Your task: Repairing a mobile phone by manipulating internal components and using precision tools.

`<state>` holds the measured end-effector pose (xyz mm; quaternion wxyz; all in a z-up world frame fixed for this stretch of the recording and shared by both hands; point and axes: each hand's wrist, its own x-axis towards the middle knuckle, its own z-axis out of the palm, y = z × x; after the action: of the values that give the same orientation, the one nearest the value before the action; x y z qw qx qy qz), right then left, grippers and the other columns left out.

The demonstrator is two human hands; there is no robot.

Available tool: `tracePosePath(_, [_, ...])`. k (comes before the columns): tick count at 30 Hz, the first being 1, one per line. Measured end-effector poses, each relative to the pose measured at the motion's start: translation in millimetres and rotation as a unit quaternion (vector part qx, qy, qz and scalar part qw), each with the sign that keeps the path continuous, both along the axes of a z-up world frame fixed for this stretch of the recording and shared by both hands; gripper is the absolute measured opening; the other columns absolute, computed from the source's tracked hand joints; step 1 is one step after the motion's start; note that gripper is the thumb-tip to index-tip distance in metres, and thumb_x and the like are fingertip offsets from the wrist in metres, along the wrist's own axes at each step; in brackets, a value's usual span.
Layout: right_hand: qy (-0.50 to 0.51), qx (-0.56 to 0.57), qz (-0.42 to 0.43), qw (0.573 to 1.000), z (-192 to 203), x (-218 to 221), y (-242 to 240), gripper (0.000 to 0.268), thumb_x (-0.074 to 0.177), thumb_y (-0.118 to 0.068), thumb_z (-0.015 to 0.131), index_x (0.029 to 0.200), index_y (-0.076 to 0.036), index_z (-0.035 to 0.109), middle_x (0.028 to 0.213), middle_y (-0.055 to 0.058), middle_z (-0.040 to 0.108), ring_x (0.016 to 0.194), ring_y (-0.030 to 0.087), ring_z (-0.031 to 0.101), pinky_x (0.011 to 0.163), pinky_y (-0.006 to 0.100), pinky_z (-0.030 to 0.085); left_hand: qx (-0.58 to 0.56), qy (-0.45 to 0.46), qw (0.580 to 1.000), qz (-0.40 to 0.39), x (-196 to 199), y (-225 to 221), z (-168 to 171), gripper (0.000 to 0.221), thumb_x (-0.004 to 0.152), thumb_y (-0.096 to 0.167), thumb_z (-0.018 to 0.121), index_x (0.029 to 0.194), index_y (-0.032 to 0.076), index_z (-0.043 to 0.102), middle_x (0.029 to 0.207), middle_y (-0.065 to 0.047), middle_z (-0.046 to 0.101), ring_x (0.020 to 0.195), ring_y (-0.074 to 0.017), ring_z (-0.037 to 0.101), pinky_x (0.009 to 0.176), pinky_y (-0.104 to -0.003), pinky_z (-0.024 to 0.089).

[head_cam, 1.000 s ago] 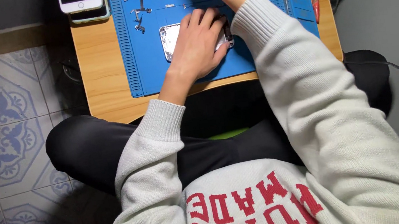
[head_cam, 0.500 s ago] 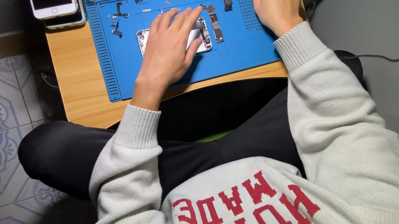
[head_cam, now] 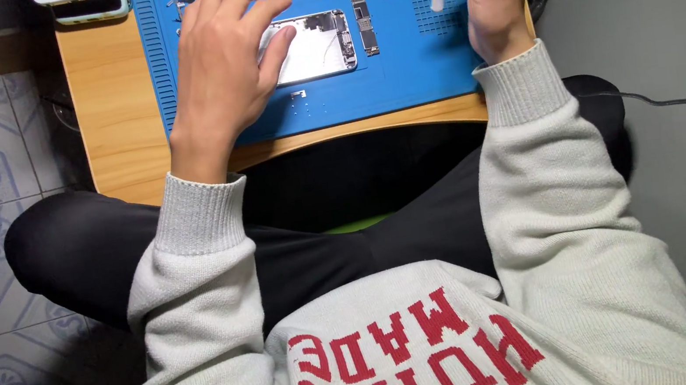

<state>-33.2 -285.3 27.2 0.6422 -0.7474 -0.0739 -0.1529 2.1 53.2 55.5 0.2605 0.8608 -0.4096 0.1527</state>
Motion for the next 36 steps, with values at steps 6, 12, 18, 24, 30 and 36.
tracePosePath(6, [-0.072, 0.014, 0.063, 0.995, 3, -22, 43, 0.014, 0.11, -0.006, 0.071, 0.122, -0.001, 0.065, 0.108, 0.015, 0.07, 0.097, 0.025, 0.073, 0.086, 0.036, 0.064, 0.006, -0.01, 1.0, 0.001, 3, 1, -5, 0.024, 0.106, 0.02, 0.076, 0.125, 0.006, 0.078, 0.127, -0.013, 0.072, 0.116, -0.0343, 0.06, 0.092, -0.05, 0.047])
tracePosePath(12, [-0.041, -0.095, 0.041, 0.994, -3, -46, 82, 0.013, 0.108, -0.009, 0.071, 0.107, 0.004, 0.07, 0.1, 0.016, 0.071, 0.073, 0.021, 0.069, 0.064, 0.028, 0.056, -0.015, -0.063, 0.998, 0.025, 8, 6, -3, 0.014, 0.106, 0.019, 0.081, 0.115, 0.007, 0.081, 0.118, -0.009, 0.075, 0.105, -0.0325, 0.066, 0.086, -0.046, 0.046])
tracePosePath(18, [-0.028, -0.125, 0.133, 0.983, -8, -59, 105, 0.011, 0.107, -0.006, 0.066, 0.106, 0.005, 0.069, 0.095, 0.016, 0.074, 0.08, 0.024, 0.077, 0.06, 0.026, 0.058, -0.037, -0.109, 0.991, 0.068, 5, 4, -8, 0.01, 0.106, 0.023, 0.081, 0.108, 0.013, 0.082, 0.1, -0.004, 0.077, 0.087, -0.0303, 0.067, 0.075, -0.042, 0.045])
tracePosePath(24, [-0.075, -0.181, 0.146, 0.97, -15, -61, 109, 0.009, 0.105, -0.003, 0.069, 0.102, 0.005, 0.072, 0.094, 0.015, 0.075, 0.076, 0.023, 0.072, 0.062, 0.028, 0.057, -0.047, -0.142, 0.981, 0.122, 3, 2, -11, 0.009, 0.107, 0.028, 0.08, 0.102, 0.021, 0.083, 0.078, -0.003, 0.068, 0.069, -0.03, 0.062, 0.062, -0.042, 0.041])
tracePosePath(30, [-0.077, -0.186, 0.152, 0.968, -13, -62, 109, 0.008, 0.105, -0.002, 0.069, 0.102, 0.005, 0.072, 0.095, 0.017, 0.075, 0.077, 0.025, 0.073, 0.064, 0.029, 0.058, -0.029, -0.149, 0.978, 0.145, 4, 0, -18, 0.012, 0.106, 0.034, 0.081, 0.1, 0.024, 0.084, 0.074, -0.003, 0.064, 0.065, -0.0308, 0.061, 0.057, -0.043, 0.039])
tracePosePath(36, [-0.082, -0.192, 0.149, 0.967, -15, -62, 111, 0.007, 0.105, -0.001, 0.07, 0.102, 0.005, 0.073, 0.094, 0.016, 0.076, 0.076, 0.024, 0.073, 0.065, 0.029, 0.058, -0.013, -0.166, 0.974, 0.152, 5, 0, -21, 0.015, 0.106, 0.036, 0.082, 0.097, 0.025, 0.082, 0.069, -0.002, 0.057, 0.06, -0.0286, 0.056, 0.052, -0.042, 0.035])
